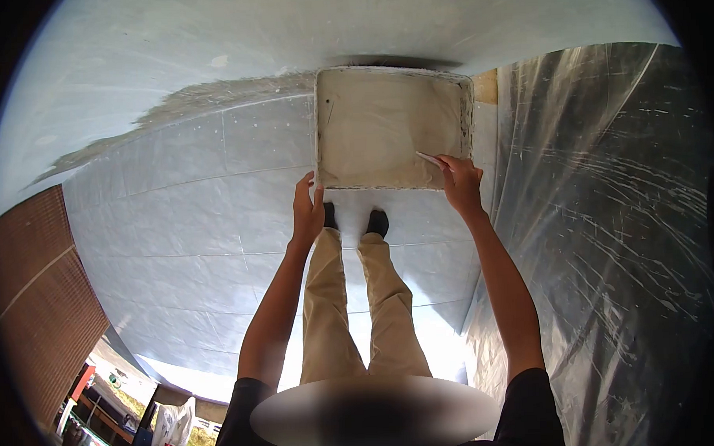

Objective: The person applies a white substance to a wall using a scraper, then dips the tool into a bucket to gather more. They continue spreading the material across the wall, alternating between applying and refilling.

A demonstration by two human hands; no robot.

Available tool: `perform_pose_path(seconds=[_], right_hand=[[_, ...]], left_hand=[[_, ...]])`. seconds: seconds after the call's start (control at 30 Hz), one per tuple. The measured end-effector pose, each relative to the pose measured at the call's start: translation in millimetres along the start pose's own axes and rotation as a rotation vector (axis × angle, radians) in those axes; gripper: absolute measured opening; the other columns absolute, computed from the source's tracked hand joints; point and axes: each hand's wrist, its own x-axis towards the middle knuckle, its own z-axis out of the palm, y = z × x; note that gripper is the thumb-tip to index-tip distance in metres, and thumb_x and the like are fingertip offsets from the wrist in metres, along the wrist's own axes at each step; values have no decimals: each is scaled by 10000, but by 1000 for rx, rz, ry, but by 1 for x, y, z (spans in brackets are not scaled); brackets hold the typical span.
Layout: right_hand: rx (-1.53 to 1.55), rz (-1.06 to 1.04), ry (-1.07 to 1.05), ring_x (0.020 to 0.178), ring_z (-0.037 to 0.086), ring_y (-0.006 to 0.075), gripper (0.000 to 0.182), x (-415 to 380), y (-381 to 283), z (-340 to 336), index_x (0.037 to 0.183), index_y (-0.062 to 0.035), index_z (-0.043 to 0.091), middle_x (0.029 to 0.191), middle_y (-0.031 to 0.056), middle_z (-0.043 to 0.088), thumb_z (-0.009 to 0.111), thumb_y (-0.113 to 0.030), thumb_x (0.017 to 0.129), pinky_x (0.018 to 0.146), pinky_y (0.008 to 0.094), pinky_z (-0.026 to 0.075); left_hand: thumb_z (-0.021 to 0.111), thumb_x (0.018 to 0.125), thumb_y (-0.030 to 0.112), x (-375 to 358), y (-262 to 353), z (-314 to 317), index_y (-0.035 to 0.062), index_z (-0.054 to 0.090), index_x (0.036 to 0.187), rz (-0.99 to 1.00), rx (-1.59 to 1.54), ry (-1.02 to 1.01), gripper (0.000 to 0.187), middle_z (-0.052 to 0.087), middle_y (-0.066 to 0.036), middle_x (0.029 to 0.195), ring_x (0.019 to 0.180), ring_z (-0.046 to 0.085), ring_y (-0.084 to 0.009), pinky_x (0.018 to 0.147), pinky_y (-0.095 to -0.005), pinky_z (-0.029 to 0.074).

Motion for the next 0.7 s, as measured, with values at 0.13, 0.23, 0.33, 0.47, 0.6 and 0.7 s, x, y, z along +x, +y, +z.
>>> perform_pose_path(seconds=[0.13, 0.23, 0.33, 0.47, 0.6, 0.7], right_hand=[[21, -38, -83, 906, 617, 219, 174, -7, -2, -14, 1068, -161, 740, 949, 22, 731, 615, -137, 948, 871, 395, 337], [16, -58, -130, 891, 604, 197, 164, -9, 1, -21, 1061, -161, 743, 943, 8, 732, 628, -130, 947, 877, 388, 324], [-12, -61, -181, 882, 600, 190, 167, -9, 6, -25, 1074, -158, 742, 940, -7, 735, 645, -132, 941, 869, 390, 326], [-44, -62, -196, 856, 602, 192, 176, -2, 7, -32, 1085, -157, 741, 939, -9, 742, 645, -128, 940, 862, 385, 324], [-58, -90, -201, 843, 602, 194, 204, 4, 3, -35, 1104, -166, 738, 939, -6, 747, 642, -103, 936, 848, 381, 316], [-106, -98, -236, 838, 597, 192, 238, 10, -2, -39, 1124, -177, 737, 920, -2, 745, 636, -78, 932, 834, 378, 307]], left_hand=[[512, 1035, 208, 1, -4, 6, -38, 473, 1387, -5, -55, 24, 431, 545, -220, 1355, 1220, 554, -343, 1046, -418, 429], [509, 1037, 214, 2, 0, 6, -42, 474, 1383, -30, -74, 11, 431, 544, -222, 1357, 1223, 553, -343, 1049, -416, 426], [507, 1039, 223, 2, -2, 7, -39, 476, 1382, -23, -93, 13, 433, 545, -220, 1360, 1226, 552, -343, 1049, -416, 426], [504, 1039, 226, 2, -10, 5, -34, 477, 1383, -21, -96, 7, 433, 546, -216, 1362, 1228, 553, -343, 1047, -417, 427], [469, 1064, 220, 1, -12, 3, 16, 451, 1431, -44, -51, -27, 420, 528, -171, 1380, 1249, 539, -277, 1050, -410, 426], [471, 1064, 220, 0, -12, 2, 20, 454, 1430, -49, -50, -28, 418, 530, -167, 1381, 1247, 540, -277, 1048, -408, 427]])
